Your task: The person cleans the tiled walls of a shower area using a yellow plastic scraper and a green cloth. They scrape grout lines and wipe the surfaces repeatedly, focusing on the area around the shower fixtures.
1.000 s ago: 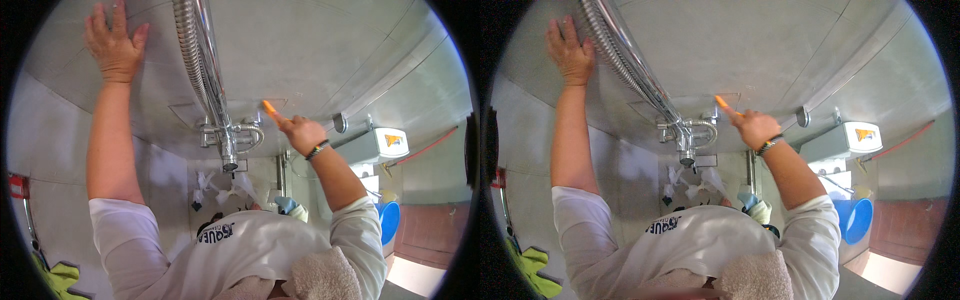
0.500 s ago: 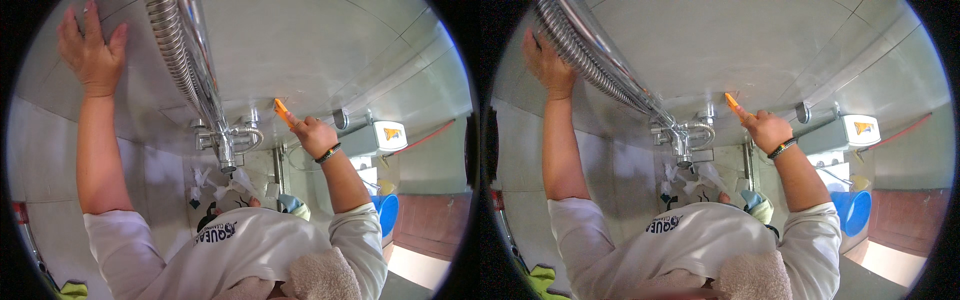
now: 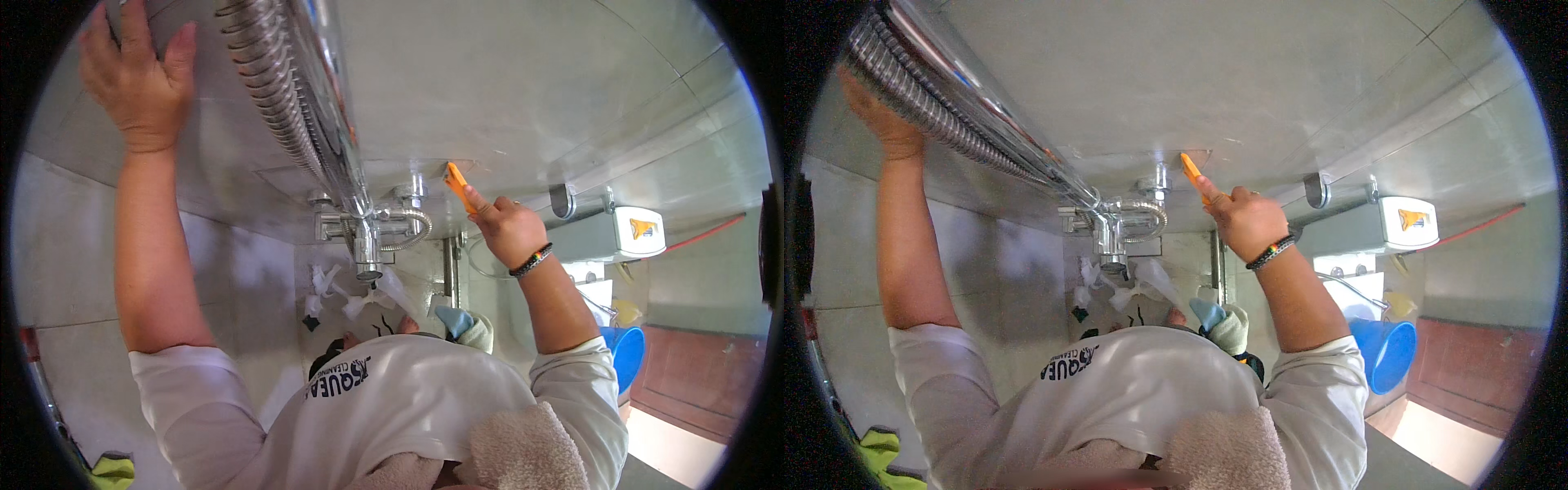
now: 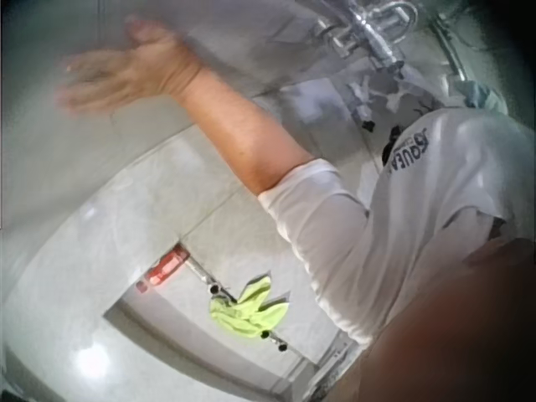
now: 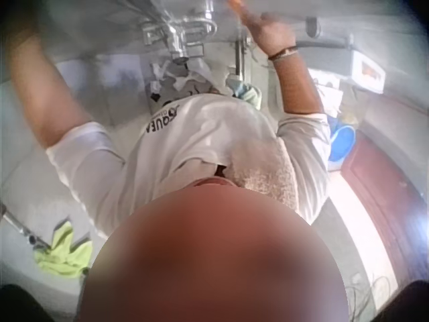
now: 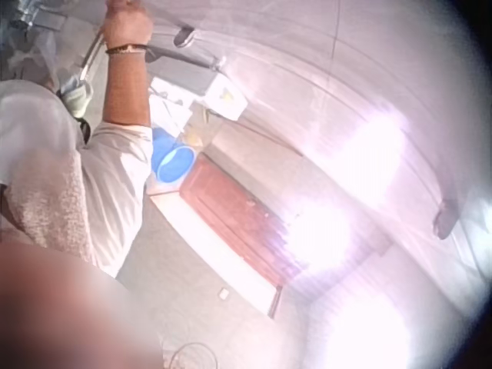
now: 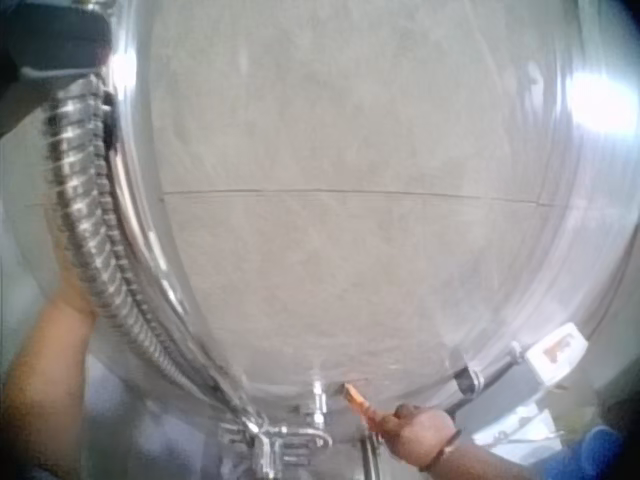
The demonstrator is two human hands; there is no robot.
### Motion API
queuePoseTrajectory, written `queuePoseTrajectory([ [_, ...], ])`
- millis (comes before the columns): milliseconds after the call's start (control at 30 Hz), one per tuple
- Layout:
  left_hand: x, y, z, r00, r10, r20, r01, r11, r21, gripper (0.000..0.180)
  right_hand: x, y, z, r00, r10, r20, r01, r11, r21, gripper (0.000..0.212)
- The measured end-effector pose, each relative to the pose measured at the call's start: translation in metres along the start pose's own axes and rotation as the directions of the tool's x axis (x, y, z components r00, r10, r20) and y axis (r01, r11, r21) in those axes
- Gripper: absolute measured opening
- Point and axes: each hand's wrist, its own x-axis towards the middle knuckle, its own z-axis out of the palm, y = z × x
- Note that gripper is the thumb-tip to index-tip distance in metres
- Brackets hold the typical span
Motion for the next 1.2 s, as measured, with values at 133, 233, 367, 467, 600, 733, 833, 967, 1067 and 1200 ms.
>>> queuePoseTrajectory([
  [133, -0.001, -0.004, 0.002, 0.998, 0.036, -0.042, -0.035, 0.999, 0.024, 0.056, 0.002, 0.008, -0.003, 0.994, 0.016, 0.108, -0.014, 1.000, -0.011, 0.042],
  [233, 0.000, 0.000, 0.005, 0.997, -0.007, -0.076, 0.006, 1.000, -0.016, 0.055, 0.004, 0.016, -0.007, 0.994, -0.019, 0.104, 0.018, 1.000, 0.015, 0.040],
  [367, 0.001, -0.008, -0.006, 0.999, 0.017, 0.042, -0.023, 0.991, 0.132, 0.065, 0.013, -0.001, 0.003, 0.997, -0.075, 0.020, 0.073, 0.992, 0.101, 0.037],
  [467, -0.003, -0.006, 0.005, 0.975, -0.027, 0.219, -0.057, 0.928, 0.368, 0.072, 0.007, 0.001, -0.004, 0.995, 0.027, 0.098, -0.037, 0.994, 0.101, 0.038],
  [600, 0.000, 0.023, 0.004, 0.824, -0.246, 0.510, -0.160, 0.763, 0.627, 0.068, 0.002, -0.002, 0.008, 0.999, 0.022, 0.041, -0.026, 0.995, 0.099, 0.039],
  [733, 0.003, 0.001, 0.006, 0.992, 0.032, -0.120, -0.019, 0.994, 0.105, 0.056, 0.004, 0.006, 0.003, 1.000, -0.010, 0.021, 0.008, 0.995, 0.095, 0.039],
  [833, 0.002, -0.002, 0.010, 0.988, 0.055, -0.142, -0.041, 0.994, 0.099, 0.057, 0.002, 0.012, -0.002, 0.996, 0.028, 0.090, -0.034, 0.998, 0.061, 0.042],
  [967, 0.003, -0.002, 0.006, 0.991, 0.051, -0.122, -0.034, 0.990, 0.137, 0.055, 0.037, -0.020, 0.006, 0.993, -0.115, 0.017, 0.110, 0.975, 0.193, 0.041],
  [1067, 0.002, -0.002, 0.008, 0.992, 0.045, -0.115, -0.031, 0.993, 0.117, 0.055, 0.022, -0.010, 0.002, 0.995, -0.086, 0.060, 0.077, 0.988, 0.135, 0.041],
  [1200, 0.003, 0.000, 0.010, 0.980, 0.030, -0.195, -0.024, 0.999, 0.034, 0.056, 0.013, 0.004, -0.006, 0.970, 0.003, 0.242, -0.025, 0.996, 0.084, 0.039],
])
